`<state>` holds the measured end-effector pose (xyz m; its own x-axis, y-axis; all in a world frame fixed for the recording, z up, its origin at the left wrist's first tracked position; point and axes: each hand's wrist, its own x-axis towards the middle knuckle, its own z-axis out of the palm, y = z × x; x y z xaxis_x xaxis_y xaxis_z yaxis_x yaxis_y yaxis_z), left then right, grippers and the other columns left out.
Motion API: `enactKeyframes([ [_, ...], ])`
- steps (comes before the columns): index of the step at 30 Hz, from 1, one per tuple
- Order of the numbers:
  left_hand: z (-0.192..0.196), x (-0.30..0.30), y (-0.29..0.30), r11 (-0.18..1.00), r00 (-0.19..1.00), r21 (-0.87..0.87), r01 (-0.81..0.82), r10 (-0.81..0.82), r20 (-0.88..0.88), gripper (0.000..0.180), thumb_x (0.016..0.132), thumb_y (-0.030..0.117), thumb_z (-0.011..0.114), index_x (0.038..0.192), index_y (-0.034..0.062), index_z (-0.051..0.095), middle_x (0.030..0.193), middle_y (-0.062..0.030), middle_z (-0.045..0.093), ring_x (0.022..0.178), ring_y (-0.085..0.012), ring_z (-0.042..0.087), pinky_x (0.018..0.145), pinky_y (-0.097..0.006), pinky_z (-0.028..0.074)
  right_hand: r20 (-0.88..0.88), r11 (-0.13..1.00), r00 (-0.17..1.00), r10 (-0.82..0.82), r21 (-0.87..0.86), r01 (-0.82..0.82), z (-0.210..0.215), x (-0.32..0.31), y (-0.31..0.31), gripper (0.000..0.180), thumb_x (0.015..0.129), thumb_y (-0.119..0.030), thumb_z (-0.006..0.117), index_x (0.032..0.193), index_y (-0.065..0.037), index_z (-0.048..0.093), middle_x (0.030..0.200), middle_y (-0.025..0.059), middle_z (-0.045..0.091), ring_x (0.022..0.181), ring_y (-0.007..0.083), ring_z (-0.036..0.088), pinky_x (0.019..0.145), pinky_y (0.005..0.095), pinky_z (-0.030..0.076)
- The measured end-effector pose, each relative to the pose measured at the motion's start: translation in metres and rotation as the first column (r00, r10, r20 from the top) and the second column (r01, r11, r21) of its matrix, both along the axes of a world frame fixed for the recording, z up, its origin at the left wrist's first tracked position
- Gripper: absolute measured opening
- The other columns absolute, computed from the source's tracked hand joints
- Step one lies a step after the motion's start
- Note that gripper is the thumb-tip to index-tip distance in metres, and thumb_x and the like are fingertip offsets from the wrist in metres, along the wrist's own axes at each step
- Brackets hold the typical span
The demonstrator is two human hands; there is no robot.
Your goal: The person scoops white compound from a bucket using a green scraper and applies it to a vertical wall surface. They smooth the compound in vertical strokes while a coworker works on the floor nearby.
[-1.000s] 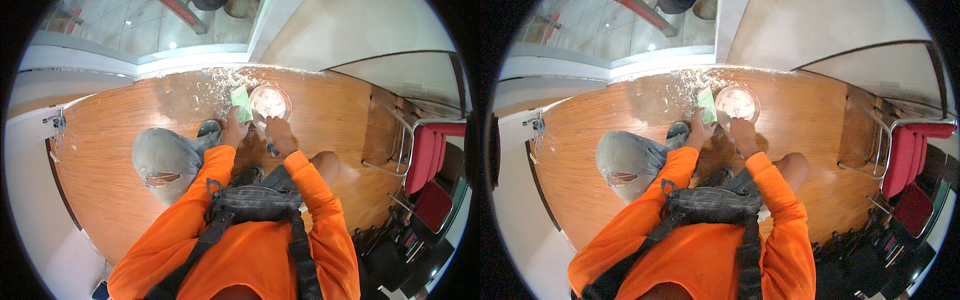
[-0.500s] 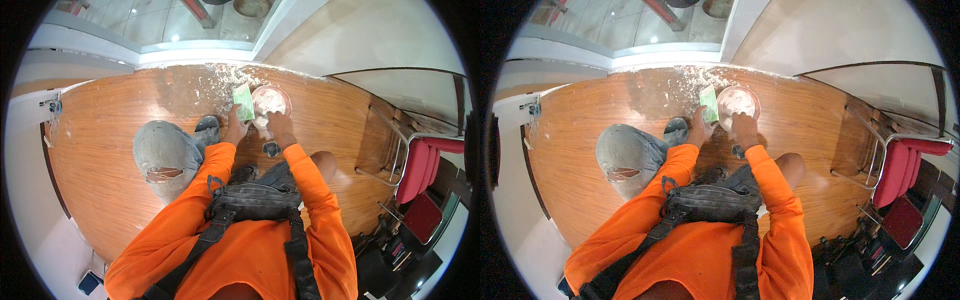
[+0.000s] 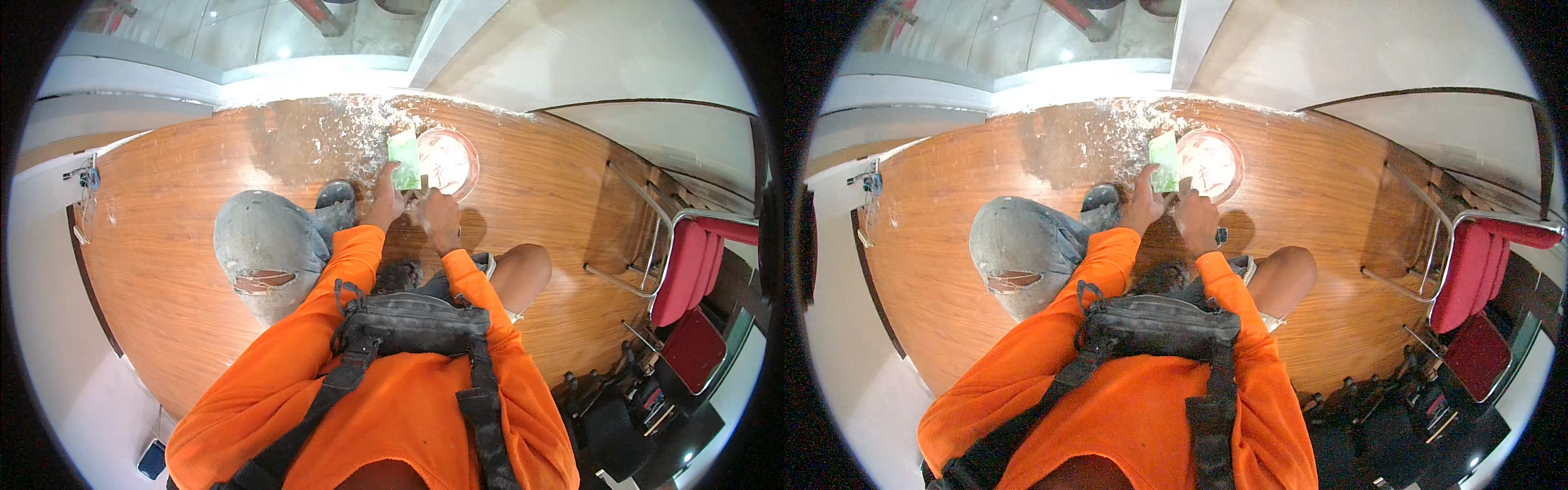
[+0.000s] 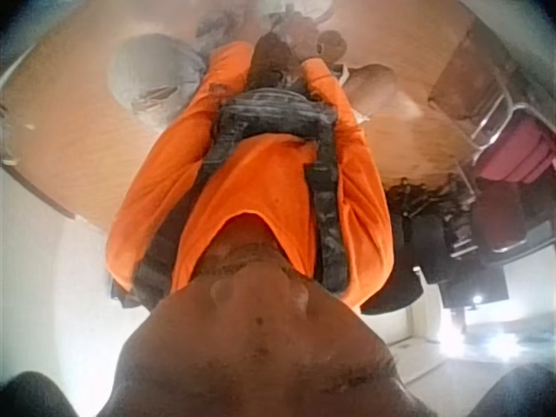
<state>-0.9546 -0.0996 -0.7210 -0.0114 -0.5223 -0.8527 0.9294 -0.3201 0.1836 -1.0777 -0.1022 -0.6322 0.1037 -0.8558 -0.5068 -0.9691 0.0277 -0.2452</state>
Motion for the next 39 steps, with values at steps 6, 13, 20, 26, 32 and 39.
enactKeyframes([
  [6,-0.010,0.004,0.000,0.999,0.999,-0.013,0.042,-0.043,-0.030,0.044,0.086,0.035,0.065,0.124,0.0140,0.056,0.118,-0.0069,0.063,0.109,-0.0257,0.058,0.099,-0.047,0.042,0.101,0.998,0.993,-0.053,-0.037,0.057,-0.010,0.001,-0.011,0.037,0.082,-0.030,0.071,0.096,0.004,0.067,0.087,0.0296,0.069,0.085,0.0466,0.069,0.077,0.0530,0.056],
  [13,0.002,-0.007,-0.003,0.999,0.999,-0.029,-0.028,0.029,0.035,0.042,0.088,0.031,0.063,0.122,0.0079,0.060,0.107,-0.0074,0.068,0.100,-0.0267,0.064,0.089,-0.048,0.049,0.237,0.941,0.913,-0.333,0.026,0.337,-0.028,-0.042,-0.035,0.044,0.083,-0.032,0.069,0.111,0.003,0.070,0.103,0.0304,0.070,0.098,0.0479,0.067,0.088,0.0489,0.056],
  [20,0.020,0.008,-0.045,0.948,0.889,-0.126,0.291,-0.219,0.403,0.037,0.083,0.028,0.068,0.101,-0.0037,0.067,0.091,-0.0090,0.067,0.083,-0.0214,0.064,0.077,-0.033,0.050,0.637,0.629,0.252,-0.729,0.477,0.614,0.037,-0.129,-0.020,0.025,0.091,-0.012,0.064,0.114,-0.003,0.072,0.097,0.0053,0.072,0.070,0.0104,0.059,0.057,0.0229,0.045],
  [26,0.151,0.020,-0.078,0.695,0.732,-0.352,0.627,-0.370,0.572,0.037,0.087,0.020,0.064,0.114,-0.0061,0.065,0.098,-0.0098,0.070,0.084,-0.0185,0.067,0.077,-0.031,0.052,0.766,0.601,-0.318,-0.559,0.639,0.481,0.123,-0.178,0.005,0.040,0.096,-0.010,0.058,0.135,-0.001,0.055,0.105,0.0118,0.066,0.079,0.0146,0.062,0.059,0.0267,0.048],
  [32,0.276,0.007,-0.063,0.365,0.525,-0.378,0.851,-0.558,0.643,0.041,0.091,0.017,0.065,0.125,-0.0052,0.061,0.108,-0.0101,0.070,0.092,-0.0143,0.067,0.081,-0.026,0.053,0.770,0.806,-0.602,-0.211,0.485,0.338,0.140,-0.163,-0.001,0.045,0.091,-0.024,0.067,0.128,-0.002,0.054,0.095,0.0121,0.062,0.069,0.0178,0.055,0.059,0.0283,0.044],
  [39,0.322,0.003,-0.056,0.298,0.554,-0.468,0.832,-0.460,0.693,0.054,0.087,0.015,0.066,0.136,-0.0043,0.056,0.115,-0.0083,0.068,0.099,-0.0138,0.065,0.089,-0.027,0.051,0.785,0.881,-0.620,0.000,0.293,0.371,0.134,-0.152,-0.008,0.040,0.083,-0.013,0.075,0.119,-0.003,0.063,0.102,0.0097,0.062,0.082,0.0186,0.057,0.066,0.0287,0.045],
])
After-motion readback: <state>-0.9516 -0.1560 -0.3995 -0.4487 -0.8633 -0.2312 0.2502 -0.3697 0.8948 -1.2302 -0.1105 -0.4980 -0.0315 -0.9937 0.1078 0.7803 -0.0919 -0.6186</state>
